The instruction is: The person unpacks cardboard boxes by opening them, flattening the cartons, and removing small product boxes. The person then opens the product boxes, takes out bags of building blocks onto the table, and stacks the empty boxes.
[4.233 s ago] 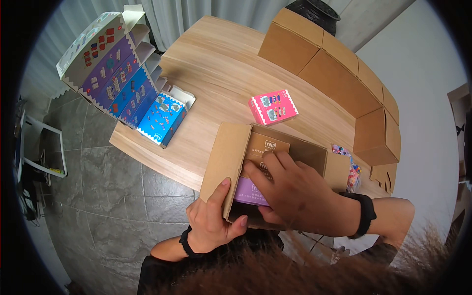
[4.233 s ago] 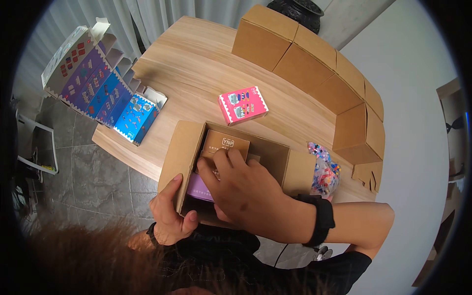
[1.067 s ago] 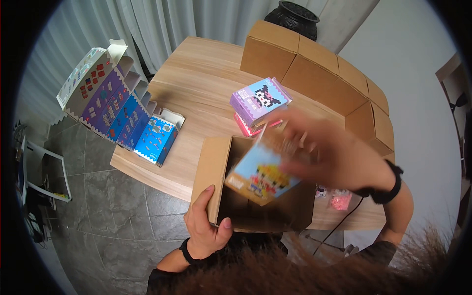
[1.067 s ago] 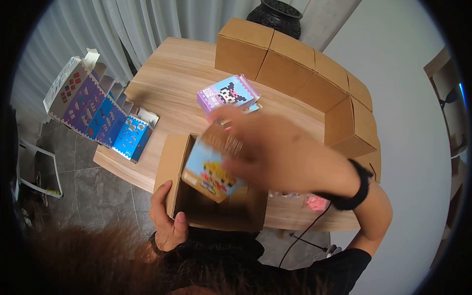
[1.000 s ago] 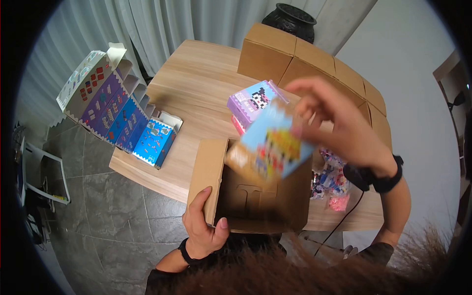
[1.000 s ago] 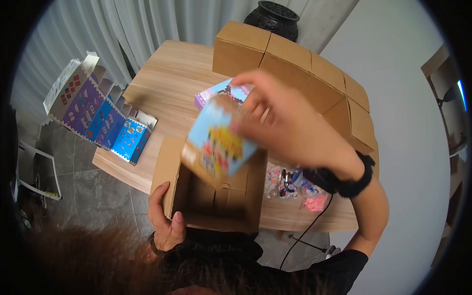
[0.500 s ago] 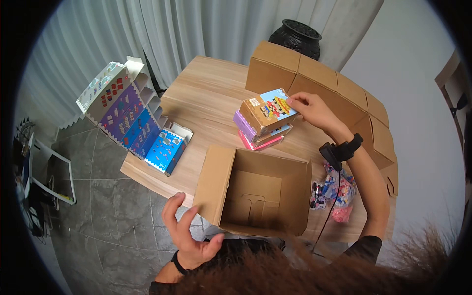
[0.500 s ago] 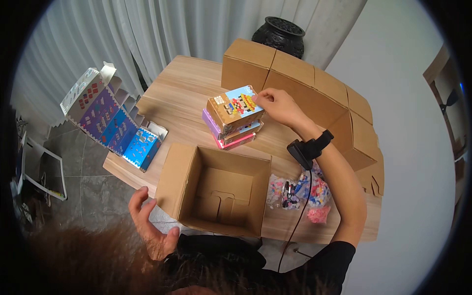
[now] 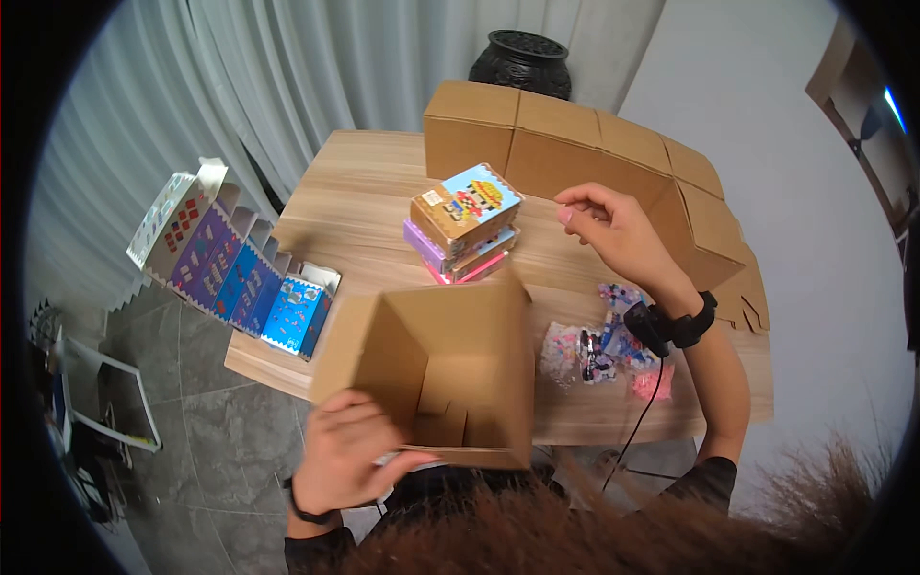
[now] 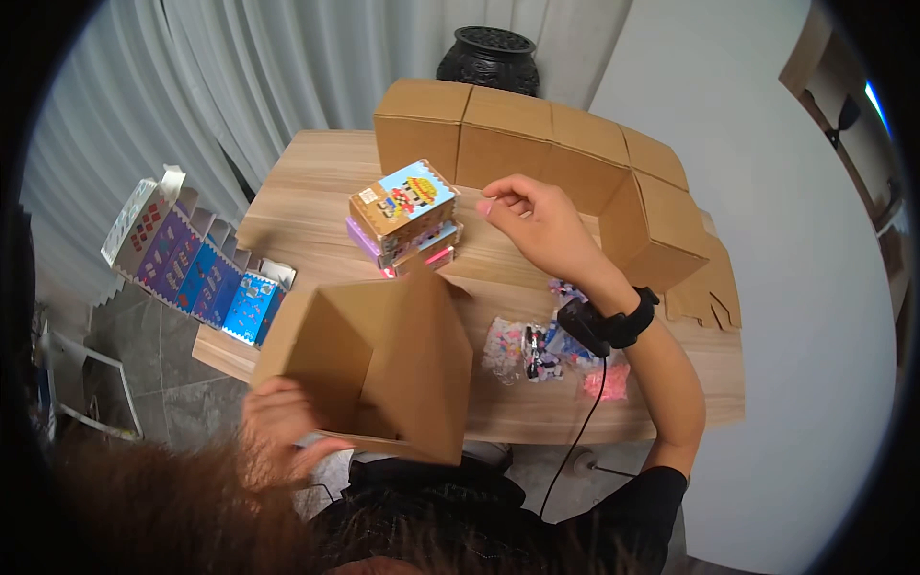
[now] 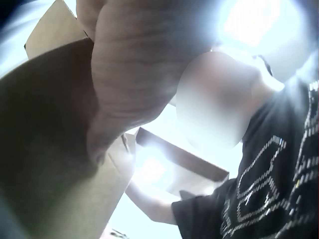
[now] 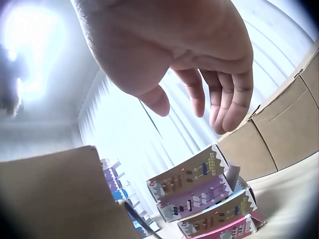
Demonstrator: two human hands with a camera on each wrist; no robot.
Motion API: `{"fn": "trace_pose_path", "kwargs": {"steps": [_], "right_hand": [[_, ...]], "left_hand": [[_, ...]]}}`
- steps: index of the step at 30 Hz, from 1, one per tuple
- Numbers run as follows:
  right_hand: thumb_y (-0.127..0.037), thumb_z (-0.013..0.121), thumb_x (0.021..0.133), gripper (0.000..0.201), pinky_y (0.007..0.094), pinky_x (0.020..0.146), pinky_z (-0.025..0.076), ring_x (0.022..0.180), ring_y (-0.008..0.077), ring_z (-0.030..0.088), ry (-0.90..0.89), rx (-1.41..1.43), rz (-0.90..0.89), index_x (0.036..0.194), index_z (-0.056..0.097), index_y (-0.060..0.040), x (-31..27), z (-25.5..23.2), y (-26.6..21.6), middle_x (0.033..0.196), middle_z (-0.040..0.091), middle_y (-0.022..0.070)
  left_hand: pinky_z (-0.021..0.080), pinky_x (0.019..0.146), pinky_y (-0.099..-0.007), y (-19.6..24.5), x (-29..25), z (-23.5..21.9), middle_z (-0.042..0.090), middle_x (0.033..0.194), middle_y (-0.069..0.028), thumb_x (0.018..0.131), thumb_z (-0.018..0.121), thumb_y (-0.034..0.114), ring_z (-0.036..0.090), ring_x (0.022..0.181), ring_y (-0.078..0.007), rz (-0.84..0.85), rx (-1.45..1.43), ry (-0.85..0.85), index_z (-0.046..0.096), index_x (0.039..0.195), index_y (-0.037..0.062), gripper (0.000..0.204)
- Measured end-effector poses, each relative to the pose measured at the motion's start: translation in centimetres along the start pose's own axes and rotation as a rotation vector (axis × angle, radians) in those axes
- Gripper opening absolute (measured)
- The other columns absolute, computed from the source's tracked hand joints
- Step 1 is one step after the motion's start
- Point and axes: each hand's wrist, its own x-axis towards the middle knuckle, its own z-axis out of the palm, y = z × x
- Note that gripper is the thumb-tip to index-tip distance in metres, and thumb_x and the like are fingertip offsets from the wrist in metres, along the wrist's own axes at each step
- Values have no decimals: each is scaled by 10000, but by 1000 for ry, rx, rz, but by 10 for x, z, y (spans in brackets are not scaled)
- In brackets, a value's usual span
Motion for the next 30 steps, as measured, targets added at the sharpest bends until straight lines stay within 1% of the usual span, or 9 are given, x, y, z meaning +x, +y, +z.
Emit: {"fn": "trace_pose_path", "kwargs": {"steps": [6,8,10,13,16,18,22,26,30], "right_hand": [[-180,721,993,235,254,751,500,811,70,589,-21,191,15,1108,715,25,-31,6,-10,919,704,14],[-161,717,992,213,255,760,504,827,71,604,5,293,-7,1101,717,22,-42,13,-23,927,712,18],[-143,713,991,191,257,770,508,842,72,619,1,390,-45,1093,718,18,-54,18,-35,936,720,21],[-98,708,976,159,269,746,523,822,92,652,35,407,-178,1083,718,19,-81,30,-48,934,733,41],[-71,717,950,158,287,683,529,743,139,669,-128,335,-399,1081,727,15,-100,39,-60,909,730,67],[-13,694,928,337,296,641,550,695,176,689,-324,249,-620,1260,670,43,-104,50,-72,847,729,99],[-42,776,879,555,294,615,544,674,172,675,-552,350,-434,1393,582,35,-123,63,-82,901,730,92],[-153,798,898,699,302,547,507,619,152,616,-478,282,-390,1485,456,11,-134,68,-80,924,669,47],[-160,810,912,843,286,621,537,689,139,651,-592,252,-207,1568,315,29,-130,73,-82,897,680,66]], "left_hand": [[485,674,-324,-25,-85,-31,680,714,-55,739,943,383,631,629,-198,-300,-393,477,657,742,-11,487],[542,768,-365,-32,-131,-32,745,1043,-100,920,804,405,694,866,-210,-383,-597,635,704,1071,-62,500],[542,771,-365,-34,-137,-26,743,1048,-100,922,800,407,693,871,-210,-393,-575,660,702,1076,-62,503],[541,781,-367,-25,-147,-25,737,1064,-102,929,789,412,690,886,-212,-415,-522,727,693,1093,-62,511],[539,790,-370,-14,-162,-23,732,1079,-104,935,777,418,687,901,-213,-460,-471,779,685,1109,-62,519],[538,797,-371,-6,-173,-24,728,1089,-105,939,770,422,685,911,-214,-502,-442,799,679,1120,-62,525],[537,810,-374,-1,-187,-23,720,1110,-108,947,754,429,681,932,-216,-568,-423,822,668,1142,-62,536],[535,823,-377,-5,-191,-12,713,1130,-110,955,739,437,677,952,-218,-608,-445,837,657,1164,-62,547],[534,836,-380,-16,-183,-4,705,1150,-113,963,724,445,673,972,-220,-621,-479,837,646,1185,-63,559]]}}
